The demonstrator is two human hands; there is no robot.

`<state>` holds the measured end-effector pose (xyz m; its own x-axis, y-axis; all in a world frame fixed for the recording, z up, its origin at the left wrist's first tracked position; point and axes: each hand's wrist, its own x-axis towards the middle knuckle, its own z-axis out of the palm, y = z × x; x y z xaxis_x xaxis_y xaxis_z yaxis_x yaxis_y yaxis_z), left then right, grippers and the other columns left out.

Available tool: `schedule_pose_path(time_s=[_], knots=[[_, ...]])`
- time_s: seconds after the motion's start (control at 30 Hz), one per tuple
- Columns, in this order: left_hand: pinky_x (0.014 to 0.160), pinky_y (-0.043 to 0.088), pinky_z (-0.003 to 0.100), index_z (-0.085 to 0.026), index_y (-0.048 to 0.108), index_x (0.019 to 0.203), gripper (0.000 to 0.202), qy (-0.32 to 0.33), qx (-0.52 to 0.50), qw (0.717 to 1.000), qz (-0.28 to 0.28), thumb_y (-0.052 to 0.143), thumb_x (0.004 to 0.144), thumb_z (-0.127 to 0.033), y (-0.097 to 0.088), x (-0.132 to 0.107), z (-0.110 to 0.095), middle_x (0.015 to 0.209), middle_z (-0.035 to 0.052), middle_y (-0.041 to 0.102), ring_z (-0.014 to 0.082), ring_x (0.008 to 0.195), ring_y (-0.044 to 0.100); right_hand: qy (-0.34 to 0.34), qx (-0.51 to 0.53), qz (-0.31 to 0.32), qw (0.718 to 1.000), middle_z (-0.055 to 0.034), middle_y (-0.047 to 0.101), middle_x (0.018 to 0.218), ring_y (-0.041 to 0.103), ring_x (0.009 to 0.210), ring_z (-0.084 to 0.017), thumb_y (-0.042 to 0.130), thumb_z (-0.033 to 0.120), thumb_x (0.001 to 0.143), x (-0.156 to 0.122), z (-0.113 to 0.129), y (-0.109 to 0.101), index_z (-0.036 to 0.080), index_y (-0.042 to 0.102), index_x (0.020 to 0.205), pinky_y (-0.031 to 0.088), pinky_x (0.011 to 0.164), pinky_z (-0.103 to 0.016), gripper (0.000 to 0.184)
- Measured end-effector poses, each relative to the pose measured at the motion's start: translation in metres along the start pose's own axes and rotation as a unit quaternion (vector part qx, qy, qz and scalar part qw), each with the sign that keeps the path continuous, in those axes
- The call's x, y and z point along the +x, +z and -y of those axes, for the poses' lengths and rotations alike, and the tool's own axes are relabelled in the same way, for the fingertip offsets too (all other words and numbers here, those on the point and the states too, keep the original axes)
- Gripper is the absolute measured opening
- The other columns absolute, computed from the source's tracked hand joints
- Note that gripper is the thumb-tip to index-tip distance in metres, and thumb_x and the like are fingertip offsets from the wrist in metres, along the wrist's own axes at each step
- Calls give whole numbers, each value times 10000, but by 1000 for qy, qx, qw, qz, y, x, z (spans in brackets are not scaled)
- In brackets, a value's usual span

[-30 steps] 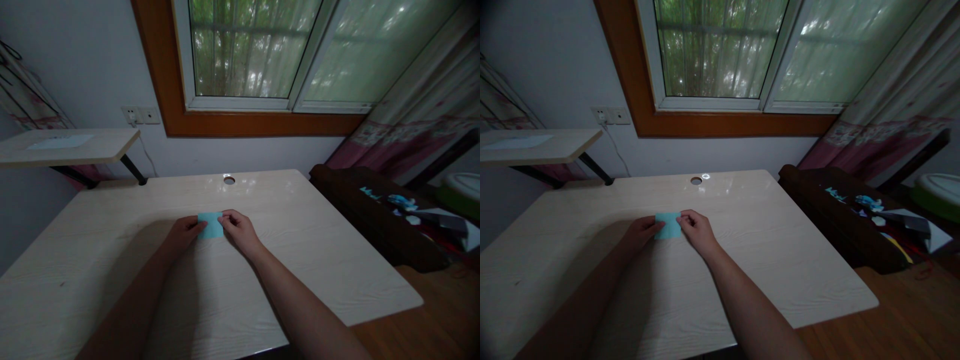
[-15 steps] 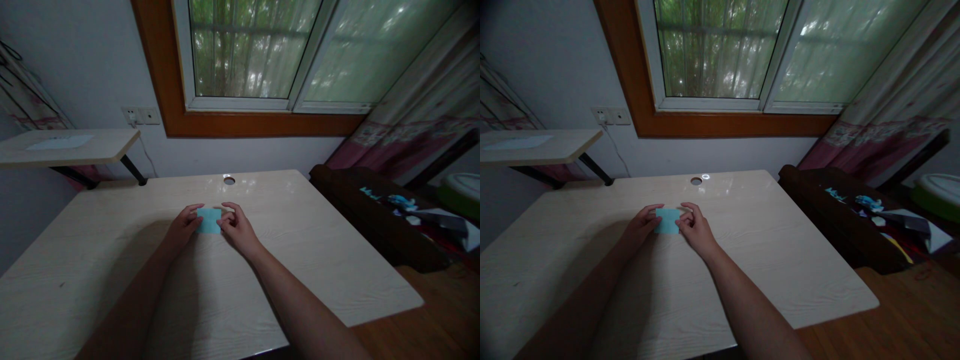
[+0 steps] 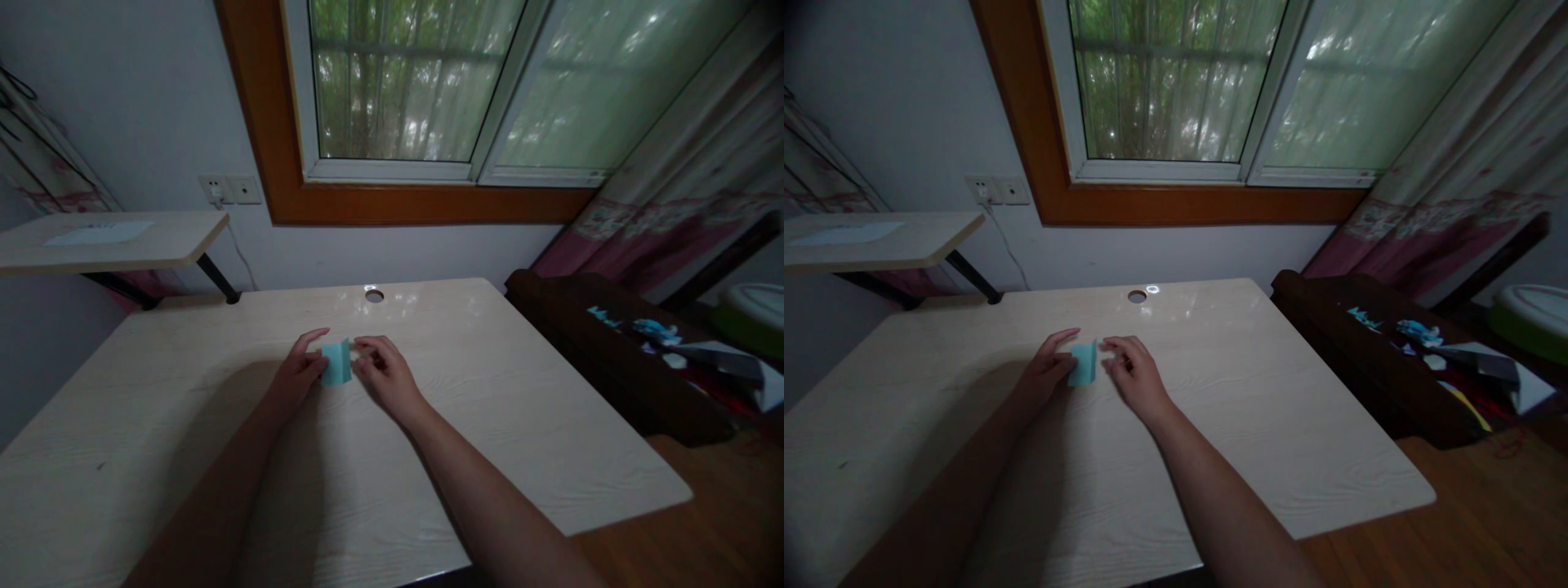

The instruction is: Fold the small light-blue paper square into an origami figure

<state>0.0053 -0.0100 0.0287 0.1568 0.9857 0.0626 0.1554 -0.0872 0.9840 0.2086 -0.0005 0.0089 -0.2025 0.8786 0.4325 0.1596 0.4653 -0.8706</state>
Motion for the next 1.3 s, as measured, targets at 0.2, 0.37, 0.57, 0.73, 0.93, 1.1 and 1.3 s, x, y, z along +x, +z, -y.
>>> schedule_pose_path(time_s=[0.2, 0.37, 0.57, 0.73, 0.93, 1.1, 1.3], knots=[[493, 286, 189, -191, 461, 1369, 537, -11, 13, 1000, 9, 553, 846, -274, -1, 1, 6, 570, -82, 448, 91, 502, 388, -45, -37, 36, 998, -91, 397, 1385, 567, 950, -161, 661, 164, 832, -4, 2, 2, 299, 609, 1233, 517, 781, -312, 426], [519, 375, 207, -175, 512, 1317, 475, -10, -7, 1000, 11, 550, 864, -311, -1, 1, 8, 594, -65, 494, 112, 534, 491, -86, -77, 47, 992, -79, 496, 1309, 543, 1065, -209, 702, 172, 821, -4, 1, 3, 245, 718, 915, 444, 948, -391, 121], [741, 493, 282, -158, 647, 1149, 340, 39, 23, 999, -7, 500, 925, -367, -3, 1, 7, 801, 39, 638, 159, 764, 593, 40, -46, 18, 998, -6, 575, 731, 535, 755, -172, 693, 335, 846, -1, -1, 0, 204, 673, 778, 424, 729, -302, 149], [825, 506, 299, -202, 604, 1205, 399, 92, 11, 995, -40, 657, 845, -363, -3, 6, 16, 1166, 107, 602, 201, 1031, 583, 145, 121, -4, 982, 29, 550, 702, 502, 651, -134, 725, 379, 777, -1, -6, 3, 189, 651, 875, 401, 624, -252, 226], [807, 533, 343, -226, 431, 1365, 709, 75, -99, 990, 61, 774, 753, -327, 2, 9, 26, 1177, 124, 621, 214, 965, 639, 156, 222, 4, 962, 55, 563, 695, 544, 668, -126, 767, 312, 714, 2, -6, 5, 240, 585, 1183, 449, 708, -268, 508], [720, 512, 292, -184, 610, 1200, 521, 40, -21, 998, 48, 772, 738, -362, -1, 8, 26, 860, 37, 678, 181, 784, 637, 161, 216, -6, 963, 73, 529, 665, 496, 606, -114, 760, 317, 723, 1, -8, 6, 269, 468, 1326, 433, 641, -252, 672], [715, 509, 281, -190, 692, 1075, 373, 44, 37, 998, -14, 726, 762, -390, -4, 9, 28, 878, 38, 691, 171, 781, 630, 138, 179, 16, 974, 29, 594, 780, 553, 708, -131, 771, 337, 715, 0, -10, 7, 250, 589, 1230, 457, 687, -266, 553]])
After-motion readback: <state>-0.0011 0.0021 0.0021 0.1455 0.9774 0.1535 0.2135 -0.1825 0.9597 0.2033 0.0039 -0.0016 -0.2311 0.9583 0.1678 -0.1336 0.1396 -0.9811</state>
